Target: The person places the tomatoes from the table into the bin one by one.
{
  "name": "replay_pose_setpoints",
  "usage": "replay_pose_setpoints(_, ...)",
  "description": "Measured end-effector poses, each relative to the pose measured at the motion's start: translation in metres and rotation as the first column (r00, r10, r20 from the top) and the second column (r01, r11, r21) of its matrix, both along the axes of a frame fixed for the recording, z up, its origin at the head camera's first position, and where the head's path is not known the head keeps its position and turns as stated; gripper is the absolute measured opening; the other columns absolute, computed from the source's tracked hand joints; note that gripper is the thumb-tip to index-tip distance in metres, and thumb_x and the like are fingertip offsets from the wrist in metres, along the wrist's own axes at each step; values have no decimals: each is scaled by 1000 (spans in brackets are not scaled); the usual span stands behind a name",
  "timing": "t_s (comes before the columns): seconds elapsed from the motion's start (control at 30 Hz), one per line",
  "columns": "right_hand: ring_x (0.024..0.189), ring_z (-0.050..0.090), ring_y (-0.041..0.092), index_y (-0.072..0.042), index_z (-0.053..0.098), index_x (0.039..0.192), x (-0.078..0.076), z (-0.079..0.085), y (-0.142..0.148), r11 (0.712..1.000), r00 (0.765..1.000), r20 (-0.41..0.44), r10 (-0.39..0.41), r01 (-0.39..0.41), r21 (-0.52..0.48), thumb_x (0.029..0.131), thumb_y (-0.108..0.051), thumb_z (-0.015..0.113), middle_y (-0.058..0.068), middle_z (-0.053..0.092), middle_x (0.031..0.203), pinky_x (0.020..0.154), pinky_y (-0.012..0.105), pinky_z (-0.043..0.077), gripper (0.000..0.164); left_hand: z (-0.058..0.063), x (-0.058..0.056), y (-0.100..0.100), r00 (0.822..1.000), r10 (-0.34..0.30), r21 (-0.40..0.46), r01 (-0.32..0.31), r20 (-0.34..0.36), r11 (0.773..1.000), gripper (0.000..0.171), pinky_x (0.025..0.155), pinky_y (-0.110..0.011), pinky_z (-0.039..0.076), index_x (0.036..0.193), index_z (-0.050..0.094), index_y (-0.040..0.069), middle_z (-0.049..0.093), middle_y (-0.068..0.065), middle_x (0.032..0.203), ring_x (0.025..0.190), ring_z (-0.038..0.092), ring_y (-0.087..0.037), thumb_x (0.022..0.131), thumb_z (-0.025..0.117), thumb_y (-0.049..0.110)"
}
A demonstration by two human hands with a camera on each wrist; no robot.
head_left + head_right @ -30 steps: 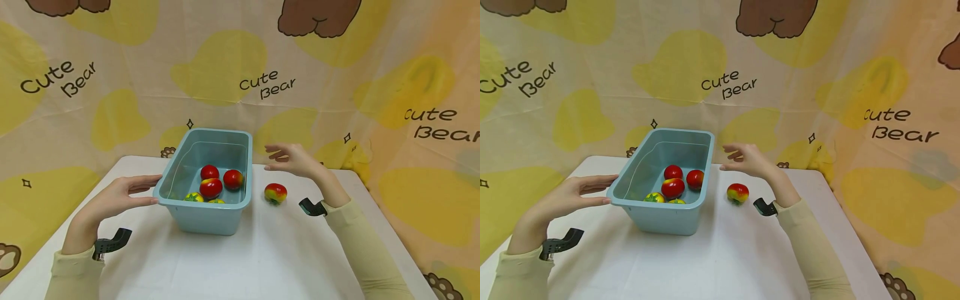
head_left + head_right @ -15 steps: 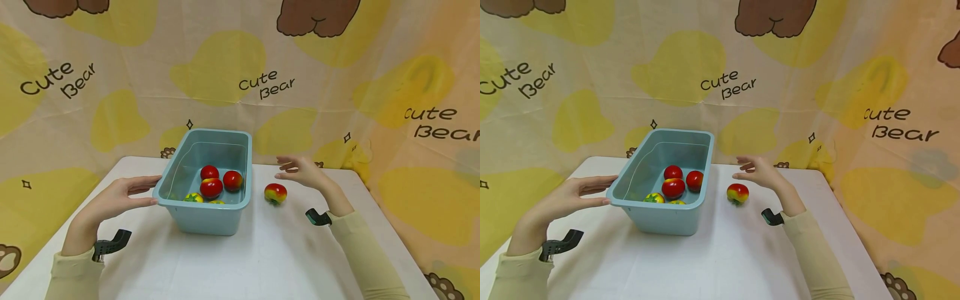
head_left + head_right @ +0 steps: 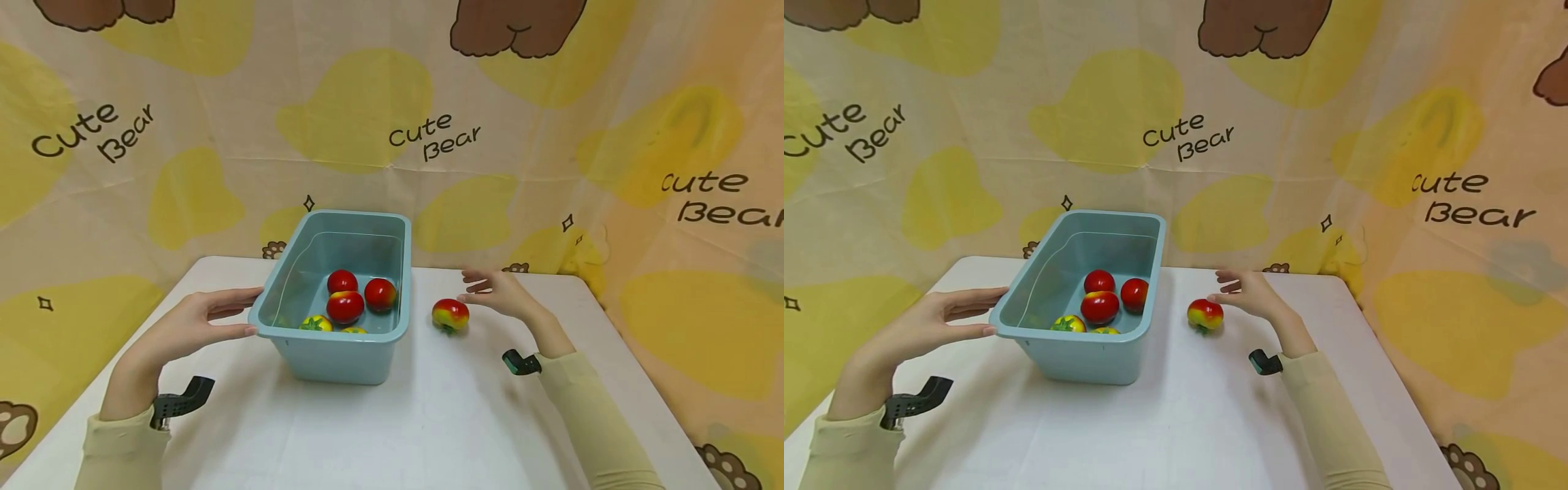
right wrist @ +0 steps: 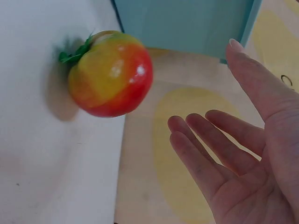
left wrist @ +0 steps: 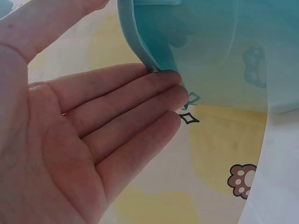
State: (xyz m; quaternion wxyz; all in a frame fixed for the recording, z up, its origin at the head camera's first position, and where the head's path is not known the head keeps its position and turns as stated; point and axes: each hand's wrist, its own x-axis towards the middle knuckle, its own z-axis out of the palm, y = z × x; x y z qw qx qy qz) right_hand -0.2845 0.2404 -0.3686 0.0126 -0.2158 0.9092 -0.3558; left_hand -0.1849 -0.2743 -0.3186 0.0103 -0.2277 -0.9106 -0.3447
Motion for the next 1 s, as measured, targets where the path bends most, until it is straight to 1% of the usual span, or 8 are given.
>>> replay_pose_setpoints(0.1, 109, 63, 30, -6, 55, 131, -3, -10, 3, 1000, 1000, 6, -19, 19, 23, 82, -38, 73, 16, 61, 125, 90, 43, 55, 61, 0, 0, 0, 1000, 2, -3, -2, -1, 1000, 58, 93, -7, 44, 137, 51, 23, 58, 0, 133, 117, 58, -10, 84, 72, 34)
replay_pose_setpoints(0.2, 110, 63, 31, -6, 55, 131, -6, -18, 5, 999, 999, 31, -37, 36, 31, 82, -40, 72, 17, 61, 126, 90, 43, 54, 62, 0, 0, -1, 1000, 4, -6, -4, -1, 1000, 58, 92, -7, 44, 137, 51, 22, 58, 0, 133, 118, 58, -12, 84, 72, 34)
replay_pose_setpoints(0.33, 111, 62, 31, -6, 55, 132, -8, -27, 7, 998, 995, 81, -52, 50, 27, 83, -40, 72, 17, 60, 127, 92, 44, 53, 62, 0, 1, -1, 1000, 9, -10, -9, 5, 1000, 59, 92, -7, 43, 137, 51, 23, 58, 0, 133, 117, 57, -6, 84, 72, 35)
replay_pose_setpoints(0.47, 110, 63, 31, -4, 54, 132, -10, -34, 7, 999, 993, 106, -50, 47, 24, 84, -39, 71, 17, 61, 126, 93, 44, 53, 62, 0, 2, -1, 1000, 18, -16, -18, 11, 1000, 59, 92, -7, 44, 137, 51, 24, 58, 1, 133, 117, 57, -8, 84, 72, 37)
replay_pose_setpoints(0.57, 110, 63, 30, -5, 54, 132, -11, -39, 6, 998, 990, 131, -60, 57, 29, 83, -41, 72, 14, 62, 125, 95, 43, 52, 64, 0, 2, -1, 1000, 19, -20, -19, 10, 1000, 59, 92, -8, 44, 137, 51, 25, 57, 1, 133, 118, 58, -13, 84, 72, 37)
replay_pose_setpoints(0.77, 112, 61, 31, -5, 52, 135, -12, -48, 1, 997, 983, 168, -71, 63, 53, 80, -50, 71, 13, 60, 127, 97, 45, 50, 73, 0, 1, -2, 1000, 14, -18, -14, 4, 1000, 59, 91, -7, 44, 137, 51, 23, 58, 0, 133, 117, 59, -15, 83, 72, 37)
replay_pose_setpoints(1.0, 111, 59, 28, -8, 52, 135, -11, -54, -7, 995, 974, 210, -86, 73, 68, 82, -49, 70, 13, 57, 130, 97, 44, 49, 70, 0, 0, -2, 1000, 7, -14, -6, 5, 1000, 59, 91, -7, 44, 138, 51, 23, 58, 0, 133, 118, 58, -14, 84, 72, 37)
